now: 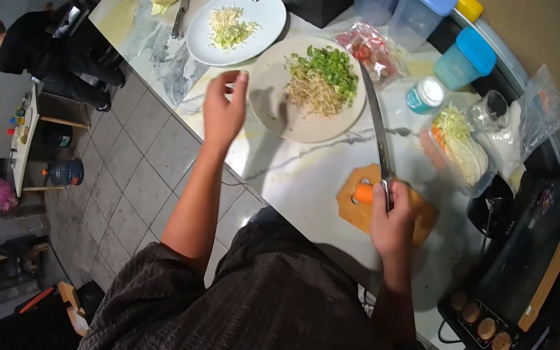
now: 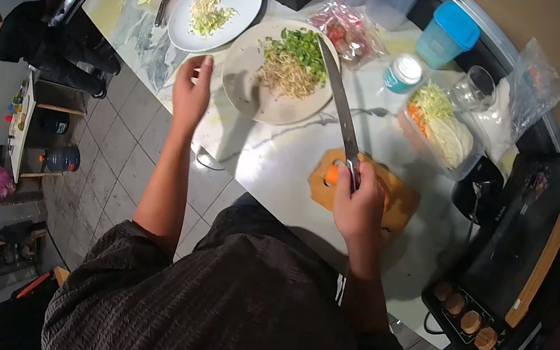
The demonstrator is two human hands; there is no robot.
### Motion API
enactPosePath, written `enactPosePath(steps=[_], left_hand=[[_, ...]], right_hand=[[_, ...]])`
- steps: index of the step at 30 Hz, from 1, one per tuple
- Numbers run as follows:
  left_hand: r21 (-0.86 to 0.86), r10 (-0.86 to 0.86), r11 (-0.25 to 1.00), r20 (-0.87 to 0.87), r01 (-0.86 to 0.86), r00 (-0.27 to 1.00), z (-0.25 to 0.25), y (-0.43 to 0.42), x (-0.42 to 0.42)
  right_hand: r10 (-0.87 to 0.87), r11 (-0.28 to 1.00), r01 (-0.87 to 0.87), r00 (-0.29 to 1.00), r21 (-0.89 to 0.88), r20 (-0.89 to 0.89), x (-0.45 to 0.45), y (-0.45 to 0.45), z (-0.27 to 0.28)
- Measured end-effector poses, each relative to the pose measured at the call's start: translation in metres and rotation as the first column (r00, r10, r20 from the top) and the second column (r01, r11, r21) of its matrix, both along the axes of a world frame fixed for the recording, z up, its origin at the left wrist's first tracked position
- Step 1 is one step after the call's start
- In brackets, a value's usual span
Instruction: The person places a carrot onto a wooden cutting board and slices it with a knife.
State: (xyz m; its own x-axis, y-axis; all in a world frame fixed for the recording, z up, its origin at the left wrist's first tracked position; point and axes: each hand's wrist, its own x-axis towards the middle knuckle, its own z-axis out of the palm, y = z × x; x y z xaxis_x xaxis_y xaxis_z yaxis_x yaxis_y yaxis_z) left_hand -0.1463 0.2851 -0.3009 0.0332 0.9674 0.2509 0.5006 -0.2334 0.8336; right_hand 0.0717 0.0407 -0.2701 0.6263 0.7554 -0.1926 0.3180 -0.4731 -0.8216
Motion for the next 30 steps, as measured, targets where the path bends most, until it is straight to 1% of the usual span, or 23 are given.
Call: enactPosePath(steps=[1,2,4,6,7,8,9,10,11,12,13,15,17,21,22,24,26,28,30], left_hand=[[0.007,0.005,1.000,-0.039,-0.005,0.999,-0.001,0.022,-0.016],[-0.008,0.041,0.999,-0.035,-0.041,0.999,-0.010,0.045,-0.032],[-0.013,0.108,0.994,-0.130,-0.111,0.986,-0.023,0.089,-0.067],[-0.045,0.195,0.978,-0.180,-0.206,0.964,-0.023,0.120,-0.092],[-0.085,0.232,0.963,-0.216,-0.255,0.949,-0.029,0.138,-0.106],[-0.093,0.220,0.965,-0.218,-0.245,0.951,-0.038,0.158,-0.121],[-0.097,0.273,0.947,-0.264,-0.307,0.925,-0.049,0.175,-0.135],[-0.093,0.327,0.924,-0.307,-0.370,0.894,-0.055,0.191,-0.144],[-0.139,0.325,0.915,-0.302,-0.379,0.896,-0.061,0.205,-0.152],[-0.143,0.325,0.914,-0.306,-0.381,0.895,-0.068,0.217,-0.159],[-0.168,0.325,0.910,-0.278,-0.379,0.904,-0.070,0.227,-0.162],[-0.201,0.320,0.906,-0.250,-0.373,0.914,-0.078,0.243,-0.165],[-0.286,0.338,0.876,-0.211,-0.389,0.917,-0.071,0.254,-0.158],[-0.328,0.265,0.889,-0.202,-0.320,0.943,-0.070,0.278,-0.151],[-0.332,0.260,0.885,-0.231,-0.327,0.938,-0.073,0.284,-0.151],[-0.337,0.239,0.885,-0.260,-0.320,0.936,-0.081,0.294,-0.150],[-0.226,0.261,0.904,-0.382,-0.364,0.887,-0.090,0.302,-0.151],[-0.233,0.251,0.903,-0.394,-0.360,0.884,-0.095,0.307,-0.150],[-0.240,0.246,0.900,-0.406,-0.363,0.880,-0.094,0.312,-0.150]], right_hand=[[0.018,0.999,-0.018,1.000,-0.035,0.005,-0.007,0.018,0.003],[0.011,0.999,-0.011,1.000,-0.043,0.007,-0.012,0.036,-0.002],[0.044,0.994,-0.062,0.982,0.095,0.181,-0.022,0.075,-0.018],[0.047,0.995,-0.062,0.982,0.078,0.185,-0.034,0.111,-0.019],[0.072,0.993,-0.089,0.977,0.075,0.202,-0.038,0.128,-0.024],[0.099,0.991,-0.116,0.972,0.069,0.215,-0.044,0.143,-0.029],[0.072,0.988,-0.105,0.963,0.113,0.261,-0.051,0.155,-0.039],[0.069,0.990,-0.099,0.963,0.104,0.259,-0.056,0.163,-0.041],[0.063,0.994,-0.082,0.973,0.075,0.223,-0.062,0.173,-0.041],[0.059,0.997,-0.069,0.981,0.046,0.187,-0.067,0.181,-0.042],[0.061,0.997,-0.070,0.981,0.041,0.185,-0.072,0.187,-0.043],[0.055,0.997,-0.046,0.983,-0.058,0.173,-0.080,0.193,-0.044],[0.044,0.998,-0.036,0.983,-0.045,0.177,-0.084,0.197,-0.049],[-0.002,1.000,0.001,0.980,0.005,0.201,-0.092,0.205,-0.049],[-0.014,1.000,0.014,0.979,0.001,0.202,-0.093,0.205,-0.050],[-0.014,1.000,0.009,0.963,0.021,0.268,-0.091,0.207,-0.052],[-0.028,1.000,0.025,0.961,0.015,0.276,-0.091,0.207,-0.051],[-0.036,0.999,0.034,0.958,0.012,0.283,-0.091,0.208,-0.051],[-0.047,0.999,0.041,0.967,0.032,0.249,-0.092,0.209,-0.051]])
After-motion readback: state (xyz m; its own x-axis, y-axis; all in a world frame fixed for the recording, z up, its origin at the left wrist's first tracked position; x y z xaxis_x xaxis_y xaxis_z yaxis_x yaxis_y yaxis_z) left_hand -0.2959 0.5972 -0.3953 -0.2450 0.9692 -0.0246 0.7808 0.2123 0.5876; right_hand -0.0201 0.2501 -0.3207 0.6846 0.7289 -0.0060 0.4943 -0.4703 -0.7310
